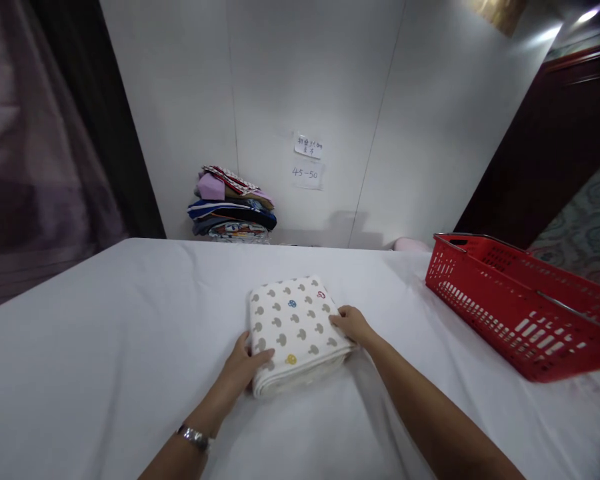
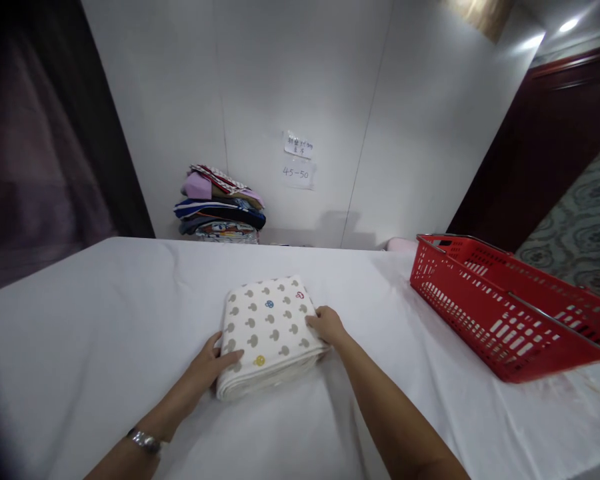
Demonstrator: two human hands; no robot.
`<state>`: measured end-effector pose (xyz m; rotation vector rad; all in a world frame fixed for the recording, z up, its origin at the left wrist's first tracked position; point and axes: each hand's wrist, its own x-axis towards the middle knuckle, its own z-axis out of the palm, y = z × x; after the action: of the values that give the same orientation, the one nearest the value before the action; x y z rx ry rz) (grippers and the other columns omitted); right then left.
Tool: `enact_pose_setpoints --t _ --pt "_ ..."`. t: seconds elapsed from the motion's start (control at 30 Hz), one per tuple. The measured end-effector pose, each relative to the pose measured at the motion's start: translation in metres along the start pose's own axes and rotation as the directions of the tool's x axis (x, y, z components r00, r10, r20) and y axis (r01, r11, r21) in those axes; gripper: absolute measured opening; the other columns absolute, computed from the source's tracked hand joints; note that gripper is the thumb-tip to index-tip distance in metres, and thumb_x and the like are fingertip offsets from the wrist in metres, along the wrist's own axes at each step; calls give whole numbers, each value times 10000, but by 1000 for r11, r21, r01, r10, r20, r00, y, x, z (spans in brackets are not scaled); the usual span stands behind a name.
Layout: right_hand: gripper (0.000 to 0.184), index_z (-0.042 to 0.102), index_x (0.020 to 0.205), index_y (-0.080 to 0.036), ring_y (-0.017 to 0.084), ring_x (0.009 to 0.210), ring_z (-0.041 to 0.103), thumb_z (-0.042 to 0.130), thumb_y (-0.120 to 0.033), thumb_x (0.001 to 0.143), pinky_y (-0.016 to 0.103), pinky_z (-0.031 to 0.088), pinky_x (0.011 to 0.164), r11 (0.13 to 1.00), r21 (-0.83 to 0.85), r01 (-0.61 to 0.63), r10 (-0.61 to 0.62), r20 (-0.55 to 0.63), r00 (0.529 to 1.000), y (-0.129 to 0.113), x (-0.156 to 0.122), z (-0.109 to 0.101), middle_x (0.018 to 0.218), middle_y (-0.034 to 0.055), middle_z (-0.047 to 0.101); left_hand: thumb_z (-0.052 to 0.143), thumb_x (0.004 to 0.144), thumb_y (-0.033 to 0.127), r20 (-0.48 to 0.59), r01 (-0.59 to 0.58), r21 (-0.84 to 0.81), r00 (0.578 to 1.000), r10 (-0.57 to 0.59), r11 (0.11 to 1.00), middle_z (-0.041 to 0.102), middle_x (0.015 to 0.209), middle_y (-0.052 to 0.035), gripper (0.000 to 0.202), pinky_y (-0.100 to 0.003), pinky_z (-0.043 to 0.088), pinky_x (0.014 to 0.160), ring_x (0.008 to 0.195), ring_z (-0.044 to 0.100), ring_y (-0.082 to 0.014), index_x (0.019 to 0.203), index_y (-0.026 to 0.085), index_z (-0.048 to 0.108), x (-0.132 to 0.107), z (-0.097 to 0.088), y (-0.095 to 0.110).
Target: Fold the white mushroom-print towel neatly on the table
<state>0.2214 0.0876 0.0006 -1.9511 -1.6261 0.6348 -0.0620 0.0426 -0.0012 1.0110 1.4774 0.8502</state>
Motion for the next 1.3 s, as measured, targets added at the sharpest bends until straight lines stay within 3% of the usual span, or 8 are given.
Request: enact_pose_setpoints --t 0.17,0.37,0.63,0.7,0.77,0.83,1.0,1.3 --pt "348 594 679 -153 130 596 522 509 -478 768 218 306 518 997 -83 0 0 -4 1000 -22 24 2 671 40 616 552 718 578 -156 -31 151 986 55 988 510 1249 -178 907 -376 411 913 1069 551 -272 1412 128 181 19 0 7" --pt "287 587 808 -152 181 776 568 424 -384 853 245 350 616 981 -192 -23 9 -75 997 -23 30 10 851 96 647 547 742 506 -171 -93 384 971 169 919 566 1186 -152 824 -369 408 886 1035 566 -279 1402 147 210 27 6 6" --pt "440 467 1217 -138 266 1079 512 444 -378 850 342 377 842 937 -341 73 -103 -70 992 -36 18 5 1198 167 547 558 736 498 -189 -131 376 958 215 917 591 1151 -141 778 -368 421 848 1019 578 -281 1375 162 268 24 7 1" --pt "537 350 1337 -132 279 1267 331 425 -380 867 379 288 977 871 -419 257 -311 -65 948 -51 15 8 1383 163 373 559 737 496 -195 -139 378 954 226 915 591 1155 -143 765 -370 418 845 1024 575 -285 1368 166 280 25 7 0" --pt "591 269 1392 -144 257 1353 146 387 -424 884 393 176 1057 750 -449 485 -534 20 845 -62 14 15 1468 118 223 558 740 492 -196 -143 388 952 234 910 586 1166 -142 749 -368 414 848 1025 574 -283 1362 172 289 26 8 -1" --pt "628 237 1410 -163 238 1368 86 364 -483 885 401 122 1079 674 -429 601 -612 133 780 -64 19 22 1486 90 178 550 748 482 -187 -140 413 954 234 900 583 1173 -135 732 -361 412 847 1019 577 -275 1361 180 288 26 8 -1" --pt "612 263 1402 -210 230 1359 139 323 -535 886 445 170 1059 786 -458 415 -369 191 910 -41 43 34 1474 86 220 513 776 437 -150 -144 476 959 242 867 609 1129 -115 667 -343 428 788 952 602 -260 1360 203 291 19 11 4" --pt "622 270 1398 -202 231 1364 113 316 -546 881 445 210 1044 787 -447 425 -358 230 905 -36 49 36 1485 84 184 521 735 561 -160 -114 451 965 206 885 612 1112 -149 766 -361 424 800 959 601 -279 1351 159 308 32 3 9"
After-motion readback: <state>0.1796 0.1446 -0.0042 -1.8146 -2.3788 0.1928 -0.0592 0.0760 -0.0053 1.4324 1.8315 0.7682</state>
